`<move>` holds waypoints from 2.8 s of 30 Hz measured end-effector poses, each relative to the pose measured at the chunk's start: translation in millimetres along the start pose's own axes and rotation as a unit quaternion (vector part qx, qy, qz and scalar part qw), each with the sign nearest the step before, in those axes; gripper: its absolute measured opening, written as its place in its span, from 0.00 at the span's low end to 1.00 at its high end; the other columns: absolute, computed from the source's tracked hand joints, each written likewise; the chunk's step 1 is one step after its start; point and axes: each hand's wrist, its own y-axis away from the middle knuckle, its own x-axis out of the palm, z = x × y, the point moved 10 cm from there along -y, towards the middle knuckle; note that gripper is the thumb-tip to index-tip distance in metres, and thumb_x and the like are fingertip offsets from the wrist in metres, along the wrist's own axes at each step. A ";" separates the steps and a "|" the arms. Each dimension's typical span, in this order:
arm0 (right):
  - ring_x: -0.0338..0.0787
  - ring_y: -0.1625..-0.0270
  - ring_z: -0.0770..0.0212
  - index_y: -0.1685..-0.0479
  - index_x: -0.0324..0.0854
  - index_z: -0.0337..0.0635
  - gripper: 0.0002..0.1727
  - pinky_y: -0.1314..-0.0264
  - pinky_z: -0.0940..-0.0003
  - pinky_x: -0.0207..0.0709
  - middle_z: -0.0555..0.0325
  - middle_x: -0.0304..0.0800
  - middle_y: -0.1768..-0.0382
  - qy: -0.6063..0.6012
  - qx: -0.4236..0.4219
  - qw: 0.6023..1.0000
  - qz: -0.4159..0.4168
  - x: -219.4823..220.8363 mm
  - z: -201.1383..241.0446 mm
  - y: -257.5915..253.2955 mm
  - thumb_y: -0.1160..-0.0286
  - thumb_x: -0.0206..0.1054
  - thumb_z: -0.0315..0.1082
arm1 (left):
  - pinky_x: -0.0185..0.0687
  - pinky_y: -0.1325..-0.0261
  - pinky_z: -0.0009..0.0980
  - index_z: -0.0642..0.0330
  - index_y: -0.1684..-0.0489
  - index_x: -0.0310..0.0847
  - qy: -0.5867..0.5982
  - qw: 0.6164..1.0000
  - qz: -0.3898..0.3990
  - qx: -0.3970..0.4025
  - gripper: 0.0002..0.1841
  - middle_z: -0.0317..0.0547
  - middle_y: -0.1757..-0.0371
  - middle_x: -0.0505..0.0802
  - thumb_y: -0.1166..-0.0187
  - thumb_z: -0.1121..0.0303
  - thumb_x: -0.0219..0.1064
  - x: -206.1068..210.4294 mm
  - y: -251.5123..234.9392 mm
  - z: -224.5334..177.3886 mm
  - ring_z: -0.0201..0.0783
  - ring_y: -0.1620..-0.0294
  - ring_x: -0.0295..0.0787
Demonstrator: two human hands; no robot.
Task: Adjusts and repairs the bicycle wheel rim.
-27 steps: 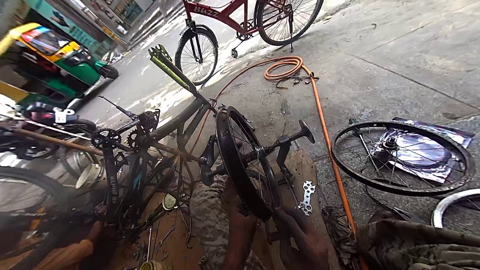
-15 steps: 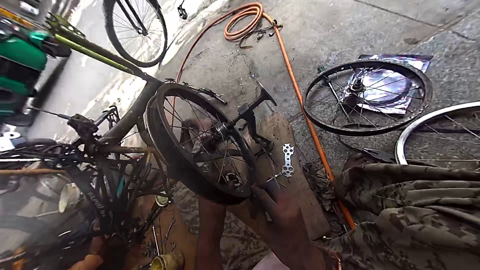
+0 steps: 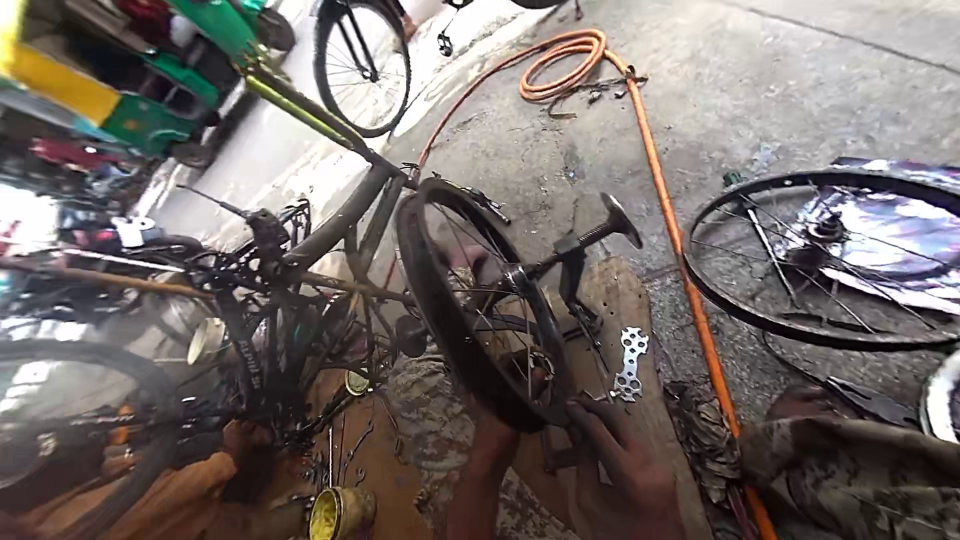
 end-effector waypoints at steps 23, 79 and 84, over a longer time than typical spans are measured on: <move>0.92 0.64 0.62 0.56 0.91 0.26 0.12 0.59 0.74 0.88 0.40 0.90 0.59 0.070 -0.043 0.997 0.012 -0.6 3.8 -0.6 0.33 0.64 0.19 | 0.85 0.48 0.39 0.54 0.60 0.92 -0.205 0.976 0.036 0.056 0.13 0.40 0.62 0.93 0.32 0.56 0.72 23.7 -21.1 -68.5 0.35 0.58 0.90; 0.91 0.49 0.69 0.56 0.90 0.40 0.08 0.46 0.75 0.88 0.58 0.92 0.53 0.019 -0.150 0.988 -0.015 -16.3 30.0 -13.9 0.21 0.67 0.33 | 0.96 0.57 0.28 0.51 0.40 0.88 0.029 0.993 0.057 0.102 0.13 0.34 0.54 0.96 0.22 0.68 0.72 -5.9 7.3 -29.0 0.29 0.60 0.95; 0.93 0.51 0.67 0.58 0.89 0.34 0.10 0.47 0.72 0.90 0.57 0.93 0.57 0.008 -0.141 0.990 -0.021 -18.1 27.5 -13.1 0.23 0.69 0.34 | 0.94 0.58 0.25 0.54 0.40 0.87 0.060 0.984 0.104 0.131 0.13 0.36 0.54 0.94 0.20 0.68 0.71 7.4 12.2 -43.3 0.27 0.59 0.93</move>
